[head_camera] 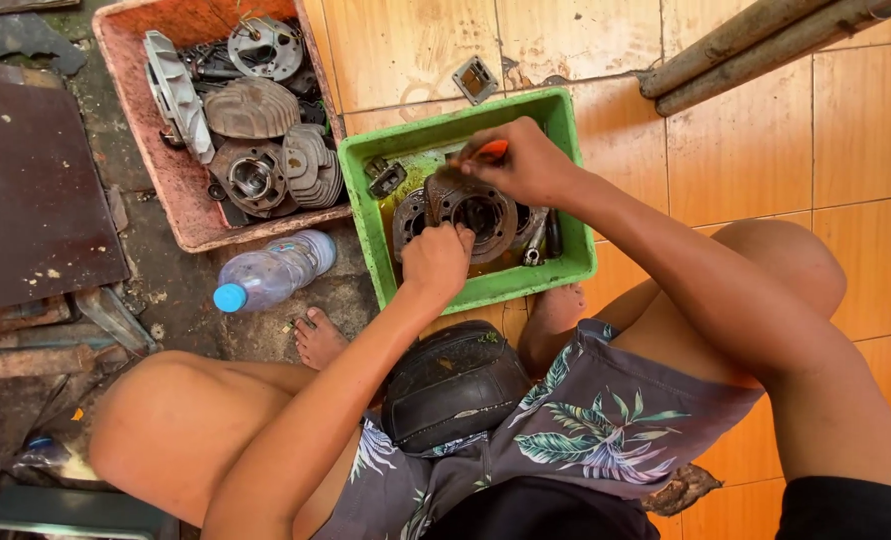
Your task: A person is cleaning a motorcycle cylinder block using a small brush and solvent in a green plastic tray.
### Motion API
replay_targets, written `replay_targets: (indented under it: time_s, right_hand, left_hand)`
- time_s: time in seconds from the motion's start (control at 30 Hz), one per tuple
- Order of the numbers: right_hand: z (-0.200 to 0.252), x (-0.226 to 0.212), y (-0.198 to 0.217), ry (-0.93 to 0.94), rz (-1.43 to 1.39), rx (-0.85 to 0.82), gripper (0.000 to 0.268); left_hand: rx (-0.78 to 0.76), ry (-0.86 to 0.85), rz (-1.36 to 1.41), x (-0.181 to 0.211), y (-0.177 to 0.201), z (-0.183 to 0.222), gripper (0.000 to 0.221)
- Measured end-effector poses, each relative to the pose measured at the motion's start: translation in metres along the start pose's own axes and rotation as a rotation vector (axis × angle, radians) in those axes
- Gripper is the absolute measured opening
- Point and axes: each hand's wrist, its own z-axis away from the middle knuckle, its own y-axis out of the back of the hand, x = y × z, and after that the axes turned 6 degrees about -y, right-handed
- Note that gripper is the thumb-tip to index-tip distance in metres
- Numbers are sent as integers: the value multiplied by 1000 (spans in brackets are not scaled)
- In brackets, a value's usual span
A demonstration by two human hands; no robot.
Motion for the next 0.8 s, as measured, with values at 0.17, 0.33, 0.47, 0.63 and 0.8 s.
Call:
replay_targets:
  time_s: [0.17,0.33,0.47,0.63,0.8]
  right_hand:
    - [-3,8,-2,141,83,50,19]
    - [-3,6,-3,144,132,10,11]
    - [-2,10,-8,139,32,-5,11]
    - [-5,1,-2,371,513,121,16]
    - [-10,3,-7,111,245,-83,13]
  left_hand:
    - [-8,-1,-13,-6,-3,-3,41]
    - [-38,-2,-27,-3,0,-2,41]
    - [-32,7,-8,-2,3,-2,41]
    - [-37,14,-10,-3,-1,-2,42]
    - [-6,21,-14,-2,-2,-1,41]
